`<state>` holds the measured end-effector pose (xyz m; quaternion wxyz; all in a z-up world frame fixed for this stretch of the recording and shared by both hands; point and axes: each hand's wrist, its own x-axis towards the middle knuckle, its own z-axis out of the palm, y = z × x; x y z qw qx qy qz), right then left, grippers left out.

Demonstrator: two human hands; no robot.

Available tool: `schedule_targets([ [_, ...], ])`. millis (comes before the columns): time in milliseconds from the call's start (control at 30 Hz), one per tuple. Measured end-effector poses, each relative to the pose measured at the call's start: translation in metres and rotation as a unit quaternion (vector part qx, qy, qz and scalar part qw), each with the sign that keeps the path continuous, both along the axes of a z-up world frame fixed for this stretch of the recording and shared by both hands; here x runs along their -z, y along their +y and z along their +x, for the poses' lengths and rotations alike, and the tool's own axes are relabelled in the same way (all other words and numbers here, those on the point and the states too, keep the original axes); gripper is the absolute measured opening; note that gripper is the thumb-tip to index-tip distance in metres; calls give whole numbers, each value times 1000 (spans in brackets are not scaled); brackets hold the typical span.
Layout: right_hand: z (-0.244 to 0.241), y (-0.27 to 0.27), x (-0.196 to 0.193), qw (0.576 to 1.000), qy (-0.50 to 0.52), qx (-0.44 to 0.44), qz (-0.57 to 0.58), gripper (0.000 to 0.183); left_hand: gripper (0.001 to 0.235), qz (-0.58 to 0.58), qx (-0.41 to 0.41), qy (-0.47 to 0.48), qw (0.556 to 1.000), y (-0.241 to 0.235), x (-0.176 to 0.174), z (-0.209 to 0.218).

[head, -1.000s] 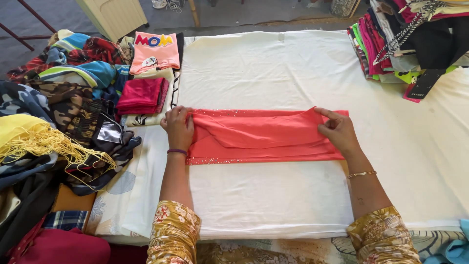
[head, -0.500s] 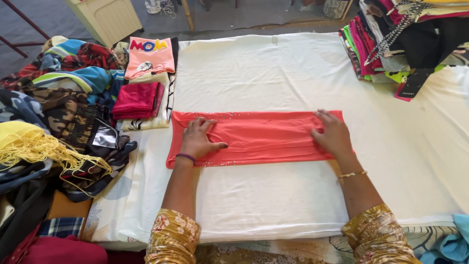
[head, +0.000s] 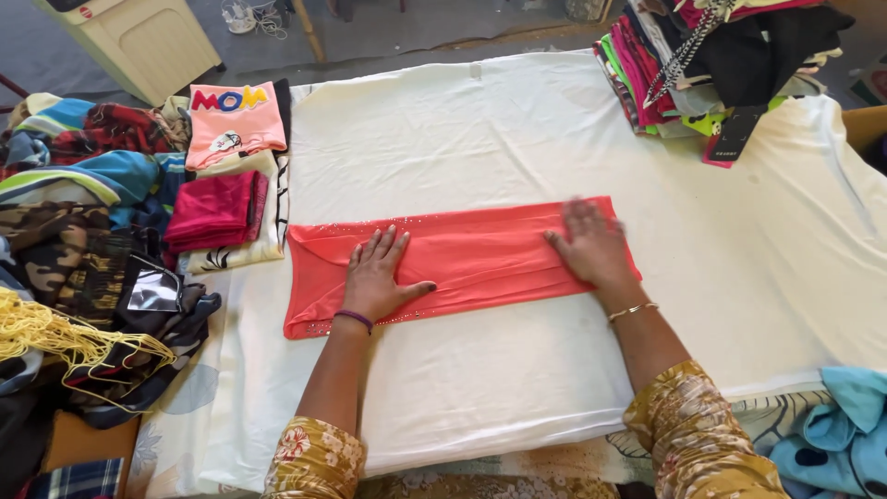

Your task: Fold a t-shirt and a yellow scarf on a flat surface.

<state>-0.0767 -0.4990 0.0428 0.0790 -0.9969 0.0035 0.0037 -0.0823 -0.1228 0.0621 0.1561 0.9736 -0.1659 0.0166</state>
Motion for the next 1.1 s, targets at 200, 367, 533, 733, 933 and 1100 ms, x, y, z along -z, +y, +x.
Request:
schedule_targets([
  [200,-13,-17,-38,981,1,193,-4,114,76,-132,0,-71,989,5,8,5],
  [367,-5,-52,-26,978,2,204,40,84,39,-351,0,-120,929,3,-19,-5],
  [533,-2,-45,-24,869,-57,89,484,46,32,-343,-12,-107,933,4,-4,2],
  [733,-8,-11,-30,795,30,37,605,36,34,-345,15,-82,935,-4,-12,-8],
  [933,-4,5,4,957,-103,-59,264,51,35,-323,19,-90,942,-3,-9,-8],
  [1100,-12,51,-21,998,-27,-30,-39,87,33,-294,27,-90,951,-6,-3,-8],
])
